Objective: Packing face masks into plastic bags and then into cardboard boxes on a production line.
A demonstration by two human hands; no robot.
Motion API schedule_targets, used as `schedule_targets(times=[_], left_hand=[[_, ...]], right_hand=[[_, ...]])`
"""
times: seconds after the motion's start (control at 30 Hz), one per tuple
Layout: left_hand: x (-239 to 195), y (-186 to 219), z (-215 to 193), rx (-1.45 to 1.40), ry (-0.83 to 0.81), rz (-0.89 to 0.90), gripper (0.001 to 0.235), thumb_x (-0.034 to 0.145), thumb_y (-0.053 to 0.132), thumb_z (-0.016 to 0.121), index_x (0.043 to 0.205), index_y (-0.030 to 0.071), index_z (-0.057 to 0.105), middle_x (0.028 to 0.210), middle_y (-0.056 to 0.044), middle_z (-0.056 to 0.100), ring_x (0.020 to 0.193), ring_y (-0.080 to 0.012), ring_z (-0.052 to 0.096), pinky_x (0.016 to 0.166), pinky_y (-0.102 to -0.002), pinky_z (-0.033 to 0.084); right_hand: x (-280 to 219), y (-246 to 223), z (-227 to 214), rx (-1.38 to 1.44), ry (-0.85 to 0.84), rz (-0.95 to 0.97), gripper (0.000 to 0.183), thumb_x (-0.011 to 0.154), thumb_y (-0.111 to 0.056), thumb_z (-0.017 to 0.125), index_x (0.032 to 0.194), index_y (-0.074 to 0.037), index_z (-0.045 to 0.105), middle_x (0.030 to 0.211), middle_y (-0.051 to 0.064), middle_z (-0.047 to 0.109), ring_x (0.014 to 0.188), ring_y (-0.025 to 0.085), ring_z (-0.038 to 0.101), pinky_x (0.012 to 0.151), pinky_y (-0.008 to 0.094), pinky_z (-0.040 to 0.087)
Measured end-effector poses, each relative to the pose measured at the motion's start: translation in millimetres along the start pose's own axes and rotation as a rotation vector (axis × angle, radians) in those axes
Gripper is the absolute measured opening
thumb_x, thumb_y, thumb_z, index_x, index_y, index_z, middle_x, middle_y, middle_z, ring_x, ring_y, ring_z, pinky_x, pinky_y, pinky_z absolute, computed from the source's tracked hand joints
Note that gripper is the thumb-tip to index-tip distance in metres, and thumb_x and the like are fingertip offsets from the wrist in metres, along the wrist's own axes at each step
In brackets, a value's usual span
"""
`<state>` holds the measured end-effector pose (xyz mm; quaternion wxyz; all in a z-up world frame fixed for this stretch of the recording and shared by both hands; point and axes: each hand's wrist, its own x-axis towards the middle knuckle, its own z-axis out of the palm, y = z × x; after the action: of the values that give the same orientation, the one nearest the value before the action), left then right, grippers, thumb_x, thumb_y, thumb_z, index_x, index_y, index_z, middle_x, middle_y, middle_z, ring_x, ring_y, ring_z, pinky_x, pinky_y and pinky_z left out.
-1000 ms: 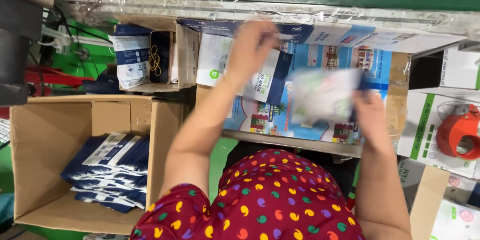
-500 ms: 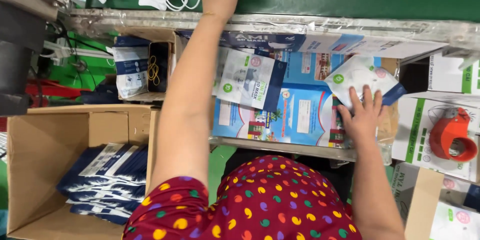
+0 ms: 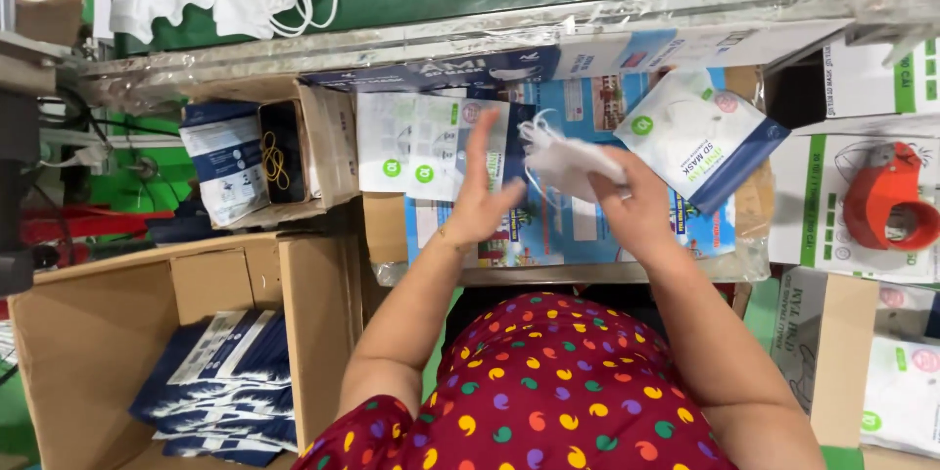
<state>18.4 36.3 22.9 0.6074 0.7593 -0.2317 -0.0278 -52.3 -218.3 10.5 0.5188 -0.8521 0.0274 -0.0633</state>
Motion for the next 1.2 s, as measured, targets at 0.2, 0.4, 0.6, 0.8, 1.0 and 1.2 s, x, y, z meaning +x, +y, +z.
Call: schedule_targets(times=[0.2,0.4,0.6,0.8,1.0,1.2], left_hand=[[23,12,13,0.753,-0.372,0.162,0.108,0.072,0.031,0.09,0.159,0.018,0.028,0.167,-0.015,0.022,0.154,-0.0473,0.012,0.119,-0.067,0.007],[28,23,32,0.647,-0.469,0.215,0.096,0.076,0.022,0.083,0.159,0.014,0.036,0.153,-0.012,0.044,0.156,-0.043,0.024,0.126,-0.067,0.015],[14,-8,17,0.568,0.026,-0.147,0.048,0.098,0.023,0.071,0.143,0.01,0.058,0.129,-0.016,0.059,0.123,-0.0377,0.056,0.108,-0.045,0.047],[-5,-76,41,0.814,-0.019,-0.25,0.033,0.094,0.013,0.058,0.126,0.006,0.063,0.115,-0.016,0.063,0.102,-0.0376,0.065,0.085,-0.047,0.056],[16,-40,39,0.817,0.101,-0.298,0.025,0.099,0.026,0.059,0.112,0.005,0.061,0.104,-0.018,0.063,0.087,-0.0409,0.066,0.072,-0.052,0.053],[9,-47,28,0.357,0.26,-0.207,0.025,0.095,0.029,0.07,0.091,0.006,0.063,0.088,-0.014,0.066,0.08,-0.0338,0.066,0.073,-0.044,0.054]], right_hand=[[7,14,27,-0.076,-0.087,-0.208,0.056,0.084,-0.008,0.08,0.136,-0.006,0.062,0.144,0.019,0.061,0.128,0.036,0.062,0.105,0.041,0.05],[9,10,27,0.175,-0.2,0.028,0.043,0.088,-0.014,0.08,0.129,-0.009,0.066,0.121,0.009,0.073,0.107,0.024,0.071,0.093,0.035,0.056],[6,-10,-64,0.177,-0.394,0.2,0.028,0.088,-0.015,0.073,0.114,-0.007,0.075,0.097,0.007,0.078,0.089,0.018,0.071,0.08,0.032,0.056],[1,-28,-64,0.328,-0.134,0.509,0.024,0.101,-0.022,0.071,0.119,-0.007,0.077,0.091,0.016,0.074,0.077,0.028,0.068,0.072,0.037,0.054],[8,-31,-22,-0.337,-0.035,-0.254,0.039,0.083,-0.012,0.074,0.122,-0.011,0.074,0.109,0.012,0.074,0.099,0.033,0.069,0.085,0.042,0.053],[-1,-19,-11,0.082,-0.293,0.077,0.036,0.081,-0.015,0.079,0.116,-0.015,0.072,0.105,0.01,0.075,0.097,0.024,0.072,0.083,0.036,0.055]])
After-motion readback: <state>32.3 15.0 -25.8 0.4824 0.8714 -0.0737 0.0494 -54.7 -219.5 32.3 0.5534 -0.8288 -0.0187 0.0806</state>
